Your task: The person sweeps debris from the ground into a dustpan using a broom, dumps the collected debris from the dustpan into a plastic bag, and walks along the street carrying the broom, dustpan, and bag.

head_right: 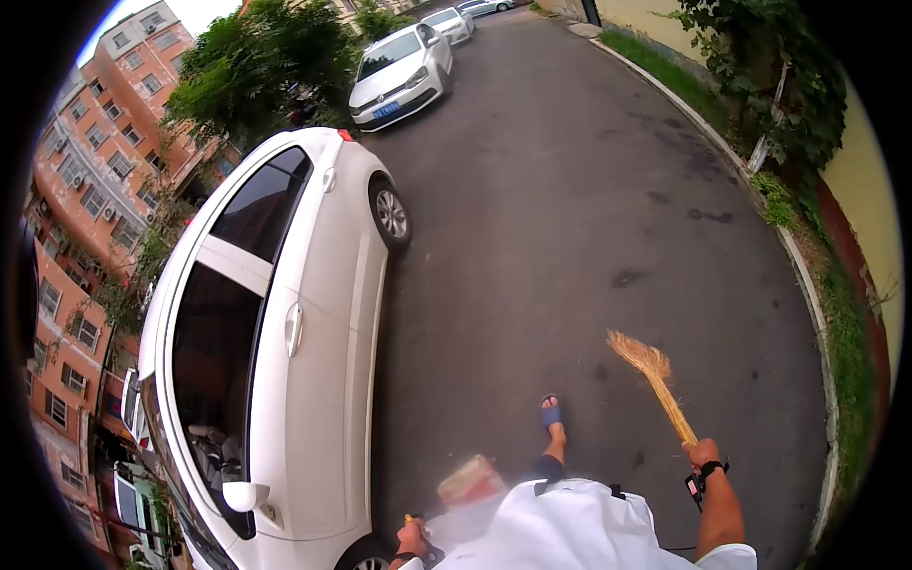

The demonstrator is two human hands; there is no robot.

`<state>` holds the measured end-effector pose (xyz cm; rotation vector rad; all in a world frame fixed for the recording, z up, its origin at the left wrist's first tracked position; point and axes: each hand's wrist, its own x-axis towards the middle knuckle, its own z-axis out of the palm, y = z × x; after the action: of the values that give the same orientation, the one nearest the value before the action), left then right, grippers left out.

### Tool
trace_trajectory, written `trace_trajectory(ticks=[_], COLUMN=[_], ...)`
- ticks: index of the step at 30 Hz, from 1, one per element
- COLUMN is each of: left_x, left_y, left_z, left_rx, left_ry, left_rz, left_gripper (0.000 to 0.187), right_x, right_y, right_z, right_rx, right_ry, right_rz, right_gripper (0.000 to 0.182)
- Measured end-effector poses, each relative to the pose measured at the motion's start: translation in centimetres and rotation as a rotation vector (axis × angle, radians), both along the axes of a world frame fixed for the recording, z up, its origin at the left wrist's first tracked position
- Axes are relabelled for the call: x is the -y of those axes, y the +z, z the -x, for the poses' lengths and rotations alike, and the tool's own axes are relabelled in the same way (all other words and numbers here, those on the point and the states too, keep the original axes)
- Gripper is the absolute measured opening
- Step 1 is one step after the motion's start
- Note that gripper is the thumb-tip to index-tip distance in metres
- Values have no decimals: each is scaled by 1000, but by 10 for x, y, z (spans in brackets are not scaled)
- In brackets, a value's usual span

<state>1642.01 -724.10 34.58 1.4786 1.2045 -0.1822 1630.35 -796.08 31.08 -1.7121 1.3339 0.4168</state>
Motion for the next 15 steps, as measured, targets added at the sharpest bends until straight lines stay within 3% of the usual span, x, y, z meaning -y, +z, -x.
trace_trajectory(ticks=[1, 4, 5, 7, 11, 12, 13, 15], left_x=[23, 47, 64, 100, 153, 115, 103, 120], left_y=[13, -20, -18, -7, 21, -50, -77, -112], left_z=[-36, -126, -139, -201, -309, -320, -341, -398], left_rx=[11, 43, 19, 4, -56, 61, 209, 188], left_ry=[-140, -34, -5, 29, -75, -437, -735, -363], left_rz=[-74, 57, 43, 0, 10, -168, -401, -90], left_gripper=[9, 10, 10, 11, 14, 14, 13, 13], right_x=[8, 13, 13, 7, 16, 23, 32, 54], right_y=[-3, -2, -15, -28, -9, -3, 1, 4], right_z=[-18, -56, -64, -77, -127, -144, -166, -216], right_rx=[-29, -115, -236, -157, -267, -270, -264, -255], right_ry=[-6, -10, -44, -62, -56, -64, -71, -63], right_rz=[18, 76, 71, 29, -34, -52, -61, -69], right_gripper=[45, 47, 48, 41, 38, 37, 36, 35])
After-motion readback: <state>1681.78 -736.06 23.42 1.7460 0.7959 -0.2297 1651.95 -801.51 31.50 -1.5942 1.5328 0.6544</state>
